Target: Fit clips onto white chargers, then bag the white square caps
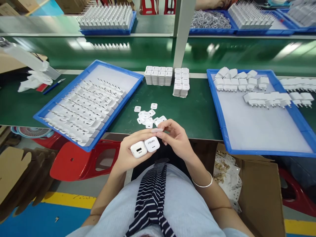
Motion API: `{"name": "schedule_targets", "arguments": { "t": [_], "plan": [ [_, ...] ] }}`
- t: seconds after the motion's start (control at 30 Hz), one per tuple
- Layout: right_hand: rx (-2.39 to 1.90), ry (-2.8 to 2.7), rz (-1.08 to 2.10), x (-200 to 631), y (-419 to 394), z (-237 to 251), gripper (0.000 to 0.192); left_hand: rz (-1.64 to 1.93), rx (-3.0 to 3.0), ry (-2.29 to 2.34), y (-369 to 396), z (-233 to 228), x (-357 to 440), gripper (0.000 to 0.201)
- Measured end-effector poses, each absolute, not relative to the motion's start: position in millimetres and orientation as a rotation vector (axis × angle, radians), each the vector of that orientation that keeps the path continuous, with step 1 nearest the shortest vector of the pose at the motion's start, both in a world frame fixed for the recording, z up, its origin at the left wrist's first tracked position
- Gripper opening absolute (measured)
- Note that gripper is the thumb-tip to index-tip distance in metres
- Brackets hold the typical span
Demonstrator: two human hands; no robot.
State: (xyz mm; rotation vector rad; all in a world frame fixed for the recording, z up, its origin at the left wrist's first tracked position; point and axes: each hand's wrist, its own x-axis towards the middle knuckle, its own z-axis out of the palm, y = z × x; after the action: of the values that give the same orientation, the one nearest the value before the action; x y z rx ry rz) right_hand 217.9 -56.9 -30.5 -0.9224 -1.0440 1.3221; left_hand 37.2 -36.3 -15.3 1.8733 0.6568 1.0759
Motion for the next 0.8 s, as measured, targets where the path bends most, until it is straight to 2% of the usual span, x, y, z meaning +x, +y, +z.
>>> {"name": "schedule_targets", "arguments": {
  "t": [0.13,0.2,0.33,0.53,0.8],
  "plan": [
    [-1.195,-1.114,0.927,228,-56,-25,0.004,1.075,1.864,0.725,-33,-22,40,0.045],
    [-1.256,-1.125,0.872,231,-62,-19,0.005,1.094,1.853,0.776,-31,-26,41,0.044],
    [-1.224,-1.141,1.065,225,-75,-5,0.018,1.087,1.856,0.841,-27,-31,43,0.041],
    [-1.098,-1.026,1.509,210,-76,-6,0.019,1.042,1.878,0.841,-25,-33,48,0.045],
    [-1.138,-0.978,1.592,208,-69,-9,0.021,1.015,1.895,0.861,-26,-36,50,0.048]
  ]
}}
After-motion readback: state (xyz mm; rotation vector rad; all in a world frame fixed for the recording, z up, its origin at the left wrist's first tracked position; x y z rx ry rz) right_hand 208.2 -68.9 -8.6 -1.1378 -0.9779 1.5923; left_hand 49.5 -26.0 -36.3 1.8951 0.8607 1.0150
